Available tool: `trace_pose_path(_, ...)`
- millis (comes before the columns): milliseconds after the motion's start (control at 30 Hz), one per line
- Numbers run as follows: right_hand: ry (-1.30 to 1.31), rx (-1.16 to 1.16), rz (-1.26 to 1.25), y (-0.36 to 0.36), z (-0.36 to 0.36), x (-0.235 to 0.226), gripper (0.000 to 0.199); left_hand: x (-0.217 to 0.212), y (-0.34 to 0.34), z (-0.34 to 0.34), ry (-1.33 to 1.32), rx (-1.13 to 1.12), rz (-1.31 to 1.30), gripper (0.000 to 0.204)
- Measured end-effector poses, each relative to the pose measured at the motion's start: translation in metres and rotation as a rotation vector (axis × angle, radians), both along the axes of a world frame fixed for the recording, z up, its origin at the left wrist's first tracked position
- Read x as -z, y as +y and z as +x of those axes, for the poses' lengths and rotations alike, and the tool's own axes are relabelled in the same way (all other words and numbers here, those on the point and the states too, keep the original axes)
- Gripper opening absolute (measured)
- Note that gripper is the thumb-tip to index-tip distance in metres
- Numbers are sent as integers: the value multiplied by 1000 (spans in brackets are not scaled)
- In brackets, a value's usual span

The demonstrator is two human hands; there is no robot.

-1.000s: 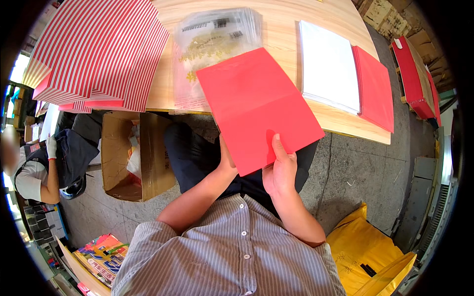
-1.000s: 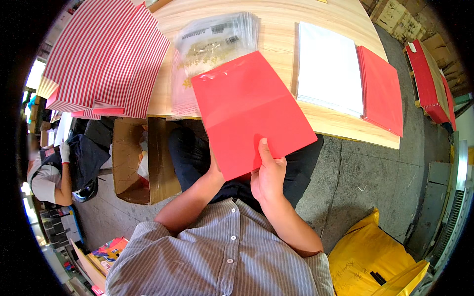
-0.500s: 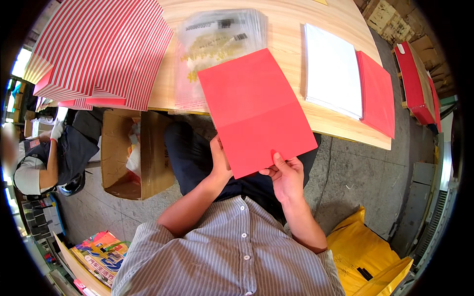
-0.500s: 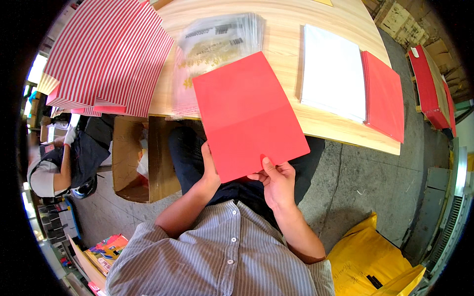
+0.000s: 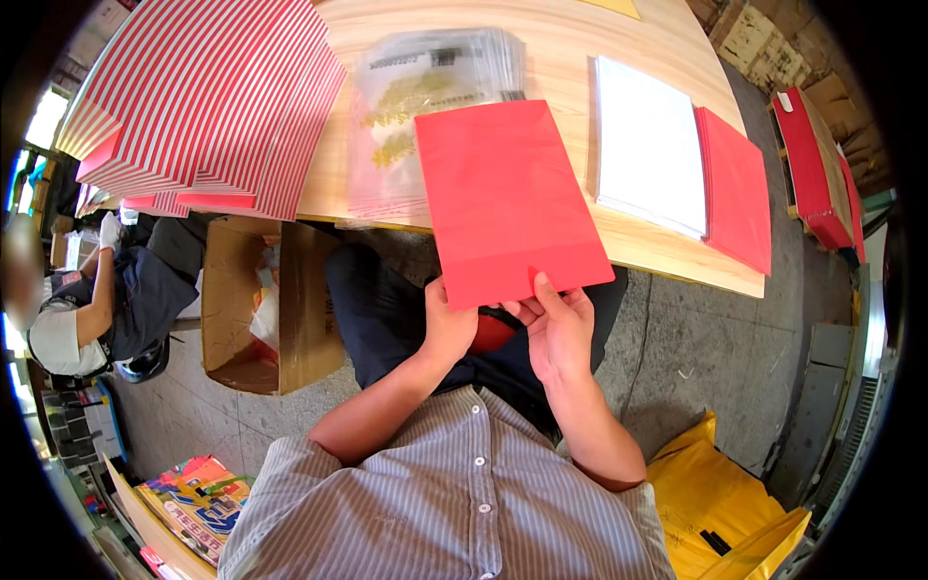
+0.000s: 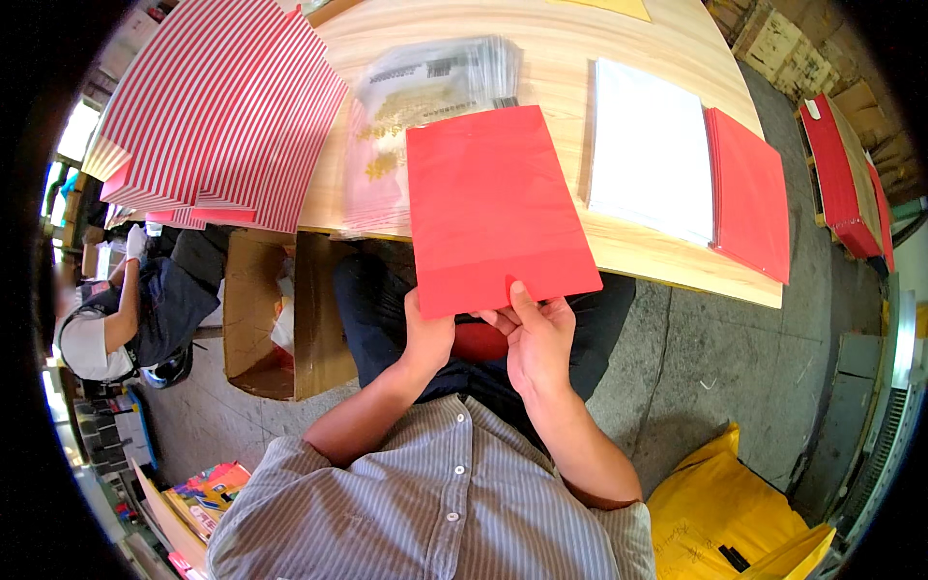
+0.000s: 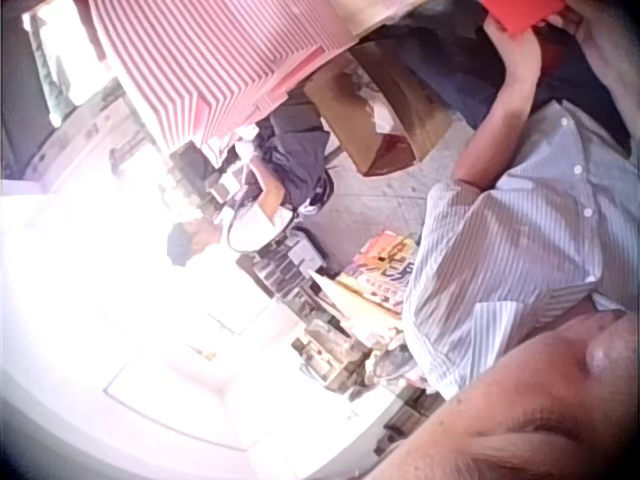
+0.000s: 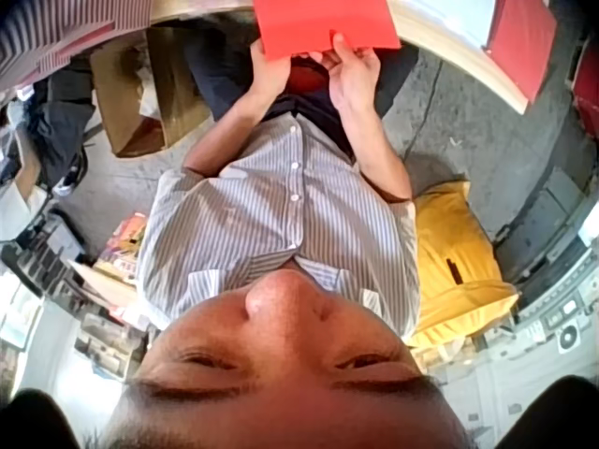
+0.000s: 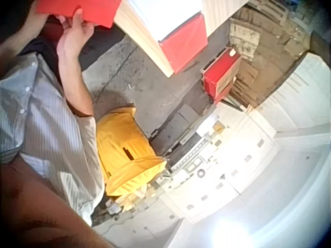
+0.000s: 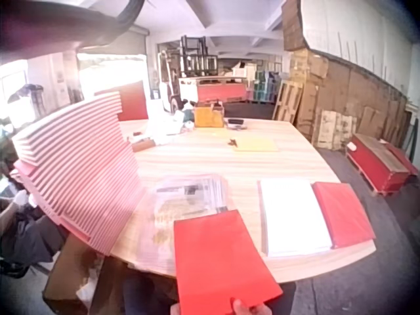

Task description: The person sits at a table and repeatedly picks up red and white paper sheets, inserts them into clear plastic sleeves, and stacks the finished packages. The process involves handling individual sheets and sleeves one at a time.

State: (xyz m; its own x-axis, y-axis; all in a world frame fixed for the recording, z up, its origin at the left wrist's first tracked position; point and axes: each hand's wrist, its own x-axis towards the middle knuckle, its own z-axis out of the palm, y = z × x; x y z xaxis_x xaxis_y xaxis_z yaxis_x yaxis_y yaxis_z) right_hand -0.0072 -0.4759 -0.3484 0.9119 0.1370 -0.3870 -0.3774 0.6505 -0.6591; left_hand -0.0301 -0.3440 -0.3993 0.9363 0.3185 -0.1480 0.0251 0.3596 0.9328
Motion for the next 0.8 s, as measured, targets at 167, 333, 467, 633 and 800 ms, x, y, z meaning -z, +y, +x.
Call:
trace_pose_path(167, 101, 10, 66, 5, 3, -12, 18, -2, 4, 2, 59, 18, -37, 15)
trace_pose_path(333, 43, -31, 78, 3, 5, -13, 20, -1, 9, 2, 81, 76, -103, 17)
trace_pose_path(467, 104, -51, 34, 5, 12, -15, 20, -3, 10, 4, 103, 49, -68, 17)
trace_pose_path(633, 230, -100, 29, 1, 20, -12, 18, -4, 11, 6, 140, 44, -52, 15)
trace_pose_path(800, 166, -67, -8, 2, 21, -10, 15, 3, 11, 6, 90, 60, -34, 16)
